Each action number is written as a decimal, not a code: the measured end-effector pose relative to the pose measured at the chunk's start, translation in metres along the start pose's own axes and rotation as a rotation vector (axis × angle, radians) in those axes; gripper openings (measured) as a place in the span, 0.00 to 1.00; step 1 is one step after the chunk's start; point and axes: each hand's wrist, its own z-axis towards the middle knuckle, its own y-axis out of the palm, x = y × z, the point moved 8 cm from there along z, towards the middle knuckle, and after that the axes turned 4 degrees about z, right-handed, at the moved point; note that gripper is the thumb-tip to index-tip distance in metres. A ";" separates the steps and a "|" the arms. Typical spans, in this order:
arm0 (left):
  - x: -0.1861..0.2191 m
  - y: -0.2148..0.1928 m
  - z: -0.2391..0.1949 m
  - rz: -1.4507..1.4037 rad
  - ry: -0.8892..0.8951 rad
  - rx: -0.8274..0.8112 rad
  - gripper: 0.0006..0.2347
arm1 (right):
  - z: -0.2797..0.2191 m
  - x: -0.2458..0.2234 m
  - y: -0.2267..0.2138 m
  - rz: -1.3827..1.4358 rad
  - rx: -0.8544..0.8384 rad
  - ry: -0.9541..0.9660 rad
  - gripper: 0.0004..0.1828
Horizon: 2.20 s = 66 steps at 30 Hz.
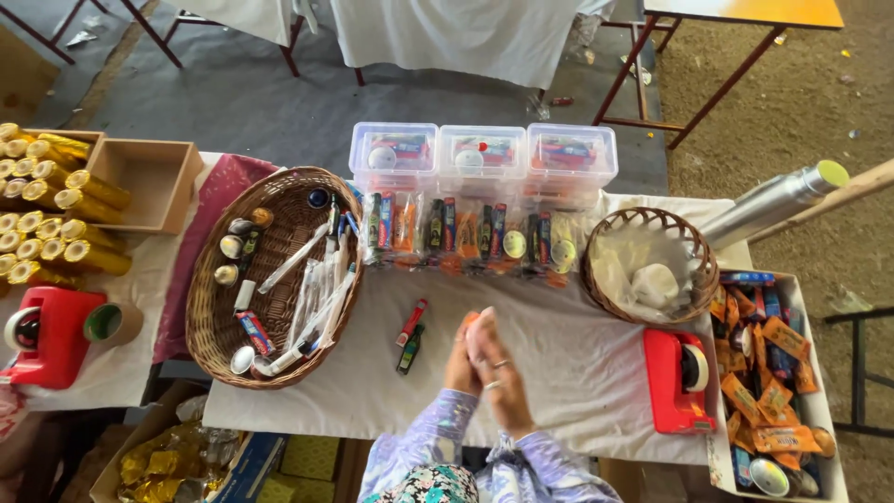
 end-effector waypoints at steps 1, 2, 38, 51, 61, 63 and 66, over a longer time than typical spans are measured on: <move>-0.001 0.003 -0.002 0.001 0.014 0.007 0.11 | 0.003 0.000 0.004 0.006 -0.010 -0.009 0.27; -0.002 0.008 -0.004 0.036 0.016 0.002 0.11 | 0.006 -0.007 0.012 -0.036 -0.060 -0.119 0.26; -0.002 0.079 -0.046 -0.408 -0.442 -0.037 0.36 | 0.020 0.081 -0.015 -0.133 -0.231 -0.010 0.29; 0.019 0.106 -0.028 -0.346 -0.455 -0.090 0.36 | 0.037 0.038 -0.025 -0.042 -0.107 0.079 0.29; 0.026 0.062 0.015 -0.278 -0.306 -0.024 0.22 | 0.001 0.041 -0.060 0.007 0.075 0.219 0.25; 0.031 0.070 0.000 -0.007 -0.281 -0.175 0.21 | 0.013 0.040 -0.080 0.112 0.221 0.296 0.23; 0.015 0.076 -0.014 0.332 -0.188 -0.298 0.21 | 0.020 0.057 -0.082 0.212 0.106 0.335 0.21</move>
